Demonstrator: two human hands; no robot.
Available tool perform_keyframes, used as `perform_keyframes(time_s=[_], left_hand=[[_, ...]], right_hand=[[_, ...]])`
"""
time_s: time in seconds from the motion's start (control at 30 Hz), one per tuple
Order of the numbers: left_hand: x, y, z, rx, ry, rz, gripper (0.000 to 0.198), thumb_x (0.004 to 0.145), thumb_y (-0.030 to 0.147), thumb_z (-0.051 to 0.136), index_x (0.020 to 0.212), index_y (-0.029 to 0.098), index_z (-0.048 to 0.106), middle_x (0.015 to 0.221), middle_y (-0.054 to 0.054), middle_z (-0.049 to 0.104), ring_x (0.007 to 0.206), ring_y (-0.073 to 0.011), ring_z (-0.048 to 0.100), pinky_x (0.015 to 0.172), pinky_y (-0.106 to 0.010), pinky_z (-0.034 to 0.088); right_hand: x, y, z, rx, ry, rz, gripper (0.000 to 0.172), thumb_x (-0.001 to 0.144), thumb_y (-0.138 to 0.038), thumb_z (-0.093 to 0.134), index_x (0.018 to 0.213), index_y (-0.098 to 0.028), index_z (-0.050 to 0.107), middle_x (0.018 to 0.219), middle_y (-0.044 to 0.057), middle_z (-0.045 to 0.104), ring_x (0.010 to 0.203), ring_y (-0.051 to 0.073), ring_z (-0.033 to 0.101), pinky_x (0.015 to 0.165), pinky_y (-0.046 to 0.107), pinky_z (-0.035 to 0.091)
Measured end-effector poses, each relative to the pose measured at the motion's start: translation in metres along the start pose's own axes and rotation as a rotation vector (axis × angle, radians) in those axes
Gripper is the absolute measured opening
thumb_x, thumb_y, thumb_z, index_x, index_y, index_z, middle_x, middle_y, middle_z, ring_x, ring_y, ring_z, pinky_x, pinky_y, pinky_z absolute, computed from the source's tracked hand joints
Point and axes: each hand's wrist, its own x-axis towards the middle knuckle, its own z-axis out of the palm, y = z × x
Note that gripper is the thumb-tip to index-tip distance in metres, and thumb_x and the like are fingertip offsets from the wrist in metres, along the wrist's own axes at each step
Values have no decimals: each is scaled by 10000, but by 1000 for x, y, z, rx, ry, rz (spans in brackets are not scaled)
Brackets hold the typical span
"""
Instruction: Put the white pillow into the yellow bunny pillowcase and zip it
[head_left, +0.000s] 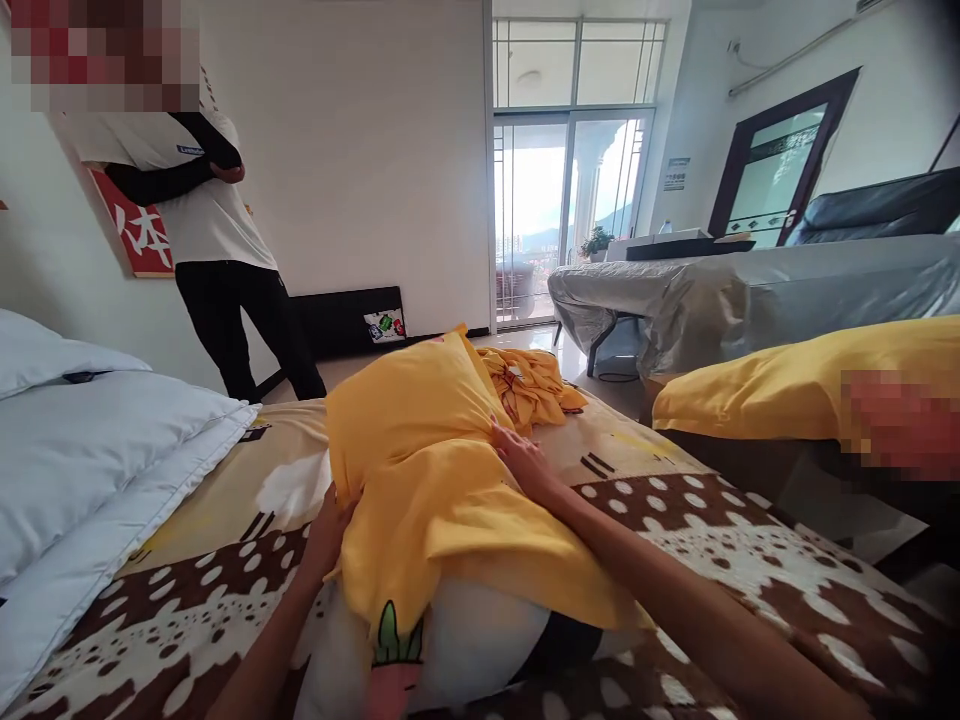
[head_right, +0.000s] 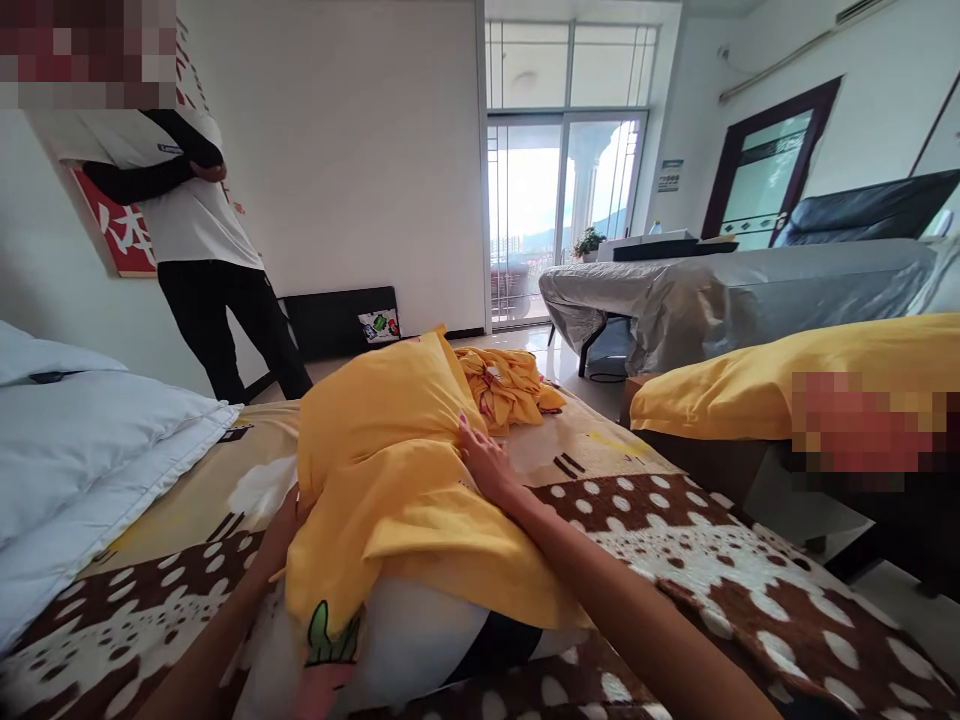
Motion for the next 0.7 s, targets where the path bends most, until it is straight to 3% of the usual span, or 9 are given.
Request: perform_keyframes(time_s=[0.07,0.17,0.23,0.3,0.33,0.4,0.5,0.6,0.7], left_hand=[[-26,0,-8,57,84,103,621,857,488,405,1376,146,401,1343,-176,525,1242,-318,504,969,-459,480],[-79,10,-27,233,100,560,396,897,363,427,1273,290,529,1289,-40,593,1171,-202,573,954,-290,501],[-110,19,-30,402,48,838,497,857,400,523,1335,269,483,1282,-42,601,1137,-195,593,913,-251,519],[-129,24,-20,557,69,1017,710,805,504,566,1406,165,398,1270,-92,606,1125,-233,597,842,-279,549],[-134,23,-11,618,110,1061,756,801,521,557,1415,118,377,1259,-113,610,1117,-255,598,810,-306,555],[-136,18,9,692,219,1090,656,838,424,519,1394,95,405,1236,-122,624,1100,-282,600,795,-348,536],[-130,11,22,680,270,1100,508,866,179,452,1372,129,436,1209,-98,643,1098,-266,592,843,-353,480],[-125,16,0,622,217,1152,561,886,88,392,1440,139,325,1136,-87,675,1051,-214,601,859,-319,449],[-125,26,-48,628,183,1122,566,904,125,398,1459,168,296,997,-77,695,903,-196,617,832,-308,437]], right_hand=[[-30,6,-1,-66,-73,-187,402,948,-308,391,1324,-237,516,1370,101,533,1266,239,485,1040,426,383],[-86,18,-18,-161,-162,-363,470,970,-389,345,1406,-247,443,1434,86,466,1337,225,408,1096,428,347],[-122,23,-33,-257,-214,-427,573,941,-437,412,1476,-253,319,1487,91,383,1373,244,352,1101,448,343],[-151,26,-43,-370,-233,-495,749,882,-488,511,1513,-230,202,1518,121,311,1393,286,305,1085,479,355],[-162,28,-45,-426,-222,-525,807,862,-489,541,1521,-215,164,1521,136,296,1395,303,295,1072,490,367],[-177,32,-46,-520,-169,-578,797,872,-409,536,1526,-195,133,1505,151,326,1380,310,325,1040,488,400],[-184,41,-42,-608,-49,-657,688,887,-157,399,1523,-189,139,1401,144,491,1255,260,500,964,434,462],[-181,47,-47,-676,86,-700,669,862,-61,342,1507,-174,208,1161,127,666,968,227,650,844,403,508],[-173,38,-69,-738,206,-759,614,873,-51,348,1474,-162,297,960,90,711,804,202,660,774,374,511]])
